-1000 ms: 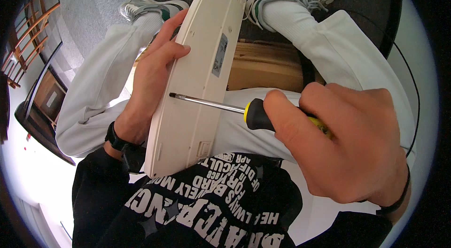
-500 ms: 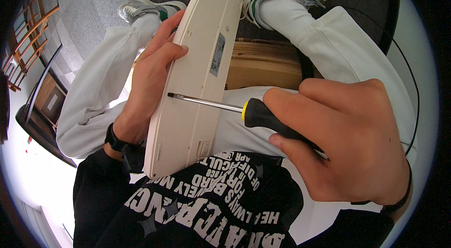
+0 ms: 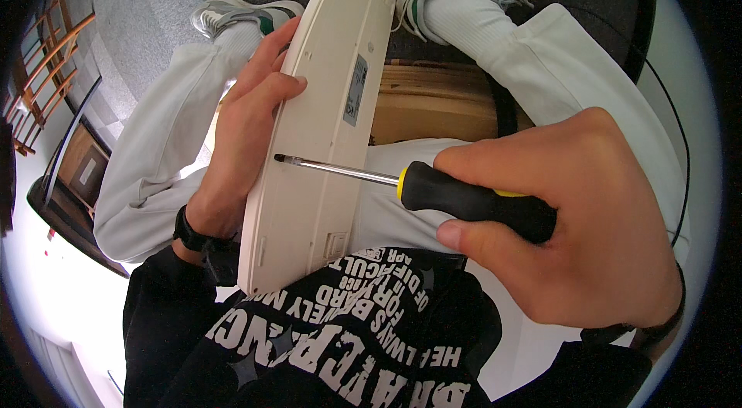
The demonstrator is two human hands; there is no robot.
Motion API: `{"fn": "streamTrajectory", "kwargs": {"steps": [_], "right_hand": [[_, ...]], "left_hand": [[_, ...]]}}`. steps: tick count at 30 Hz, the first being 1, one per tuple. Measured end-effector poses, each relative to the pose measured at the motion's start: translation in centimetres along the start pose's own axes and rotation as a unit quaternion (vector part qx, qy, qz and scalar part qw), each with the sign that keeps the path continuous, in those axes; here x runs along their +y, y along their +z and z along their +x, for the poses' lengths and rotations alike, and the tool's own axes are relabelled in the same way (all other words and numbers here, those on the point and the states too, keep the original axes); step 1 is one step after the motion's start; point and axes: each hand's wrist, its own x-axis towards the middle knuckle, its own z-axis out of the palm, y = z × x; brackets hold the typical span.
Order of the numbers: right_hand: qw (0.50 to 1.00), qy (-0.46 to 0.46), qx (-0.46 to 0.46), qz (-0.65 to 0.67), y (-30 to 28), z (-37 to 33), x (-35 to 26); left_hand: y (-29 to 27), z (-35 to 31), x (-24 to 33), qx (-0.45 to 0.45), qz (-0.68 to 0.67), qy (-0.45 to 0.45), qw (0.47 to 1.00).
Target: The person sits on the floor and uses a screwdriver to remove screws from the back of a white electronic device. They repeatedly reposition the device and unscrew fasteners, placing the screws aside.
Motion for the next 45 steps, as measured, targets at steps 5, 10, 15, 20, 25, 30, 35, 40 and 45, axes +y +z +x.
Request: {"fn": "streamTrajectory", "kwargs": {"steps": [5,10,15,20,25,30,35,40,45], "right_hand": [[1.000,0.006,-0.006,0.014,-0.1,0.1,-0.1],[0.999,-0.019,0.016,-0.024,0.4,0.0,-0.2],[0.990,-0.013,0.107,-0.089,-1.1,-0.3,-0.9],[0.975,0.045,0.143,-0.164,-3.4,-1.8,-2.7],[0.944,-0.021,0.217,-0.249,-4.6,-3.3,-4.1],[0.844,-0.058,0.288,-0.448,-7.1,-5.5,-5.9],[0.873,0.104,0.344,-0.328,-10.4,-8.2,-7.0],[0.830,0.113,0.401,-0.371,-11.8,-10.2,-5.8],[0.835,0.087,0.397,-0.372,-13.2,-11.6,-5.5]], "left_hand": [[-0.4,0.3,0.0,-0.020,-0.008,0.002,1.000],[-1.4,1.0,-0.4,-0.044,0.013,0.014,0.999],[-3.9,1.9,-0.5,-0.079,0.064,0.011,0.995],[-5.2,1.6,-0.4,-0.042,-0.031,0.005,0.999],[-6.8,2.2,1.2,0.021,-0.152,0.109,0.982],[-7.9,3.8,3.0,0.123,-0.247,0.205,0.939],[-11.5,5.0,6.1,0.138,-0.308,0.285,0.897],[-14.3,3.0,8.5,0.061,-0.408,0.237,0.880],[-13.1,3.4,10.7,0.100,-0.414,0.275,0.862]]}}
